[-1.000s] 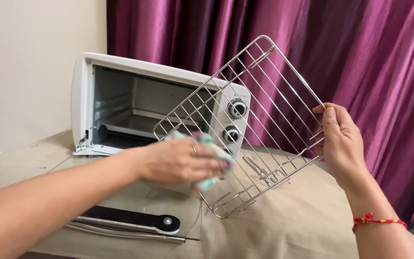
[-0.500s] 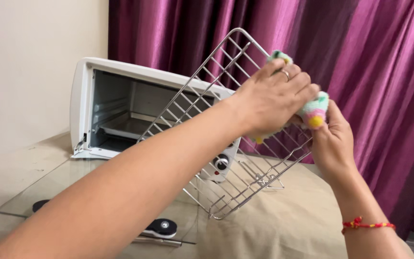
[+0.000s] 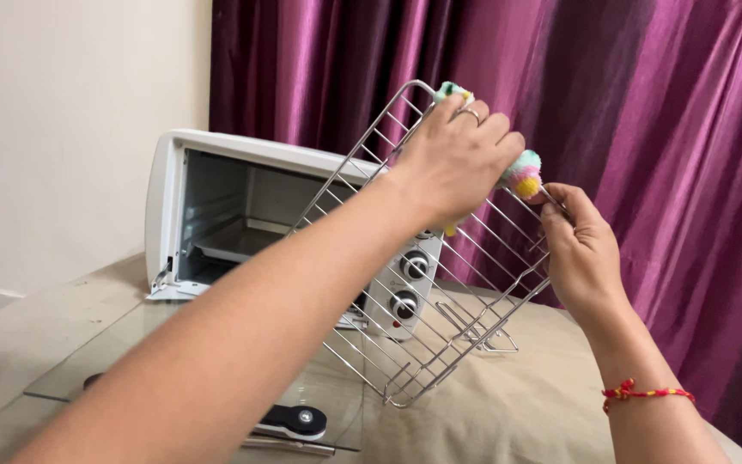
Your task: The person wipes down the metal rack and a baking tray from a toaster oven using a cloth.
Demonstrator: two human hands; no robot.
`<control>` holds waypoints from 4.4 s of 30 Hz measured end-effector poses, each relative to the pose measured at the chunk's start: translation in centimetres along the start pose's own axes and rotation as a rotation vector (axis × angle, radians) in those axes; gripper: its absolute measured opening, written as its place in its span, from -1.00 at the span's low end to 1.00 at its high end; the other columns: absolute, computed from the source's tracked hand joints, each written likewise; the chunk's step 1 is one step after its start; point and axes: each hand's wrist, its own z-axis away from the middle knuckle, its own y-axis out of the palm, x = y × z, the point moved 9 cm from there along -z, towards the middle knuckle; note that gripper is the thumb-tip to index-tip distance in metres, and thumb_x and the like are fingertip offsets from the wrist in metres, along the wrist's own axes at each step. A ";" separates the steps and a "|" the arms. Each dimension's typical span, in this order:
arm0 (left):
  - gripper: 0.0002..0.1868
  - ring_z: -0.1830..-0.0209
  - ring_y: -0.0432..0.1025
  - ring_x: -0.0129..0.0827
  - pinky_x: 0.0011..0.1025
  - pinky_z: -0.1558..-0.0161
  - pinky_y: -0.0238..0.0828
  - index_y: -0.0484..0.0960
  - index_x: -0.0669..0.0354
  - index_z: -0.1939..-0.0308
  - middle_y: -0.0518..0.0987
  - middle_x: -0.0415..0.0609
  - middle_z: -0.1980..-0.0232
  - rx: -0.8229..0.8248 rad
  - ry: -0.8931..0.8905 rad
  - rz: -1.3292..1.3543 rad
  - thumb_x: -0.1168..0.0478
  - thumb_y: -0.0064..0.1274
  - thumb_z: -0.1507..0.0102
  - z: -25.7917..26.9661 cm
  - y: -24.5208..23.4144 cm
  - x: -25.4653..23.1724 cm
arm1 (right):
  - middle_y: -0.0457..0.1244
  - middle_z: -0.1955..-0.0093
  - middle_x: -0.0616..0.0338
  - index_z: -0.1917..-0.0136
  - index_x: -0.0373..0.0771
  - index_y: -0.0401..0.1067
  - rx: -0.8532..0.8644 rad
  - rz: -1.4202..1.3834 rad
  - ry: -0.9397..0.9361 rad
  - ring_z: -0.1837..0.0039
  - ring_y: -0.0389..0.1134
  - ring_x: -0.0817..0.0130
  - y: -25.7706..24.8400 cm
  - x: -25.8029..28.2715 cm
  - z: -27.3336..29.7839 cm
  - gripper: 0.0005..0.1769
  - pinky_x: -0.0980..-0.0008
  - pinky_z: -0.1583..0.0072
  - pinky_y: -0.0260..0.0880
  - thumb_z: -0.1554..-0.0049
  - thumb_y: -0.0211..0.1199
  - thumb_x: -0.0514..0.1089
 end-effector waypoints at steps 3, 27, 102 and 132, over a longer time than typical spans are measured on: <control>-0.71 -0.13 0.47 -0.21 -0.11 -0.27 0.28 0.59 0.06 -0.07 0.59 -0.04 -0.05 0.152 -0.065 0.115 0.16 -0.03 -0.30 0.4 2.0 -1.3 | 0.22 0.20 0.37 -0.29 -0.20 0.43 -0.031 0.162 -0.156 0.25 0.11 0.73 -0.4 0.6 -0.2 -0.72 0.63 0.26 0.13 -0.38 0.05 -0.14; -0.47 -0.03 0.53 -0.02 0.05 -0.03 0.35 0.46 0.22 -0.25 0.60 0.11 -0.04 0.135 -0.768 0.468 -0.11 -0.25 -0.43 6.9 0.6 8.8 | 0.08 0.29 0.38 -0.18 -0.14 0.42 -0.063 -0.013 0.106 0.35 0.03 0.63 -1.6 -1.6 1.6 -0.73 0.52 0.37 0.06 -0.29 -0.02 -0.25; -0.57 0.11 0.65 -0.14 -0.24 0.07 0.50 0.58 0.13 -0.04 0.73 0.06 0.17 0.167 -1.137 1.013 -0.11 -0.12 -0.37 20.3 4.2 2.1 | 0.20 -0.14 -0.19 -0.35 -0.40 0.21 -0.145 -0.074 1.111 0.03 0.37 0.07 -6.3 -31.1 11.1 -0.38 0.15 -0.12 0.51 -0.30 0.14 0.16; -0.43 -0.11 0.51 0.00 -0.07 -0.11 0.43 0.50 0.15 -0.24 0.65 0.16 -0.05 0.983 -0.831 0.399 0.17 0.05 -0.12 33.2 4.9 12.9 | 0.40 -0.10 -0.03 -0.12 -0.22 0.53 0.486 0.569 0.078 -0.07 0.46 0.11 25.2 -8.7 4.6 -0.61 0.22 -0.15 0.44 -0.11 0.38 0.04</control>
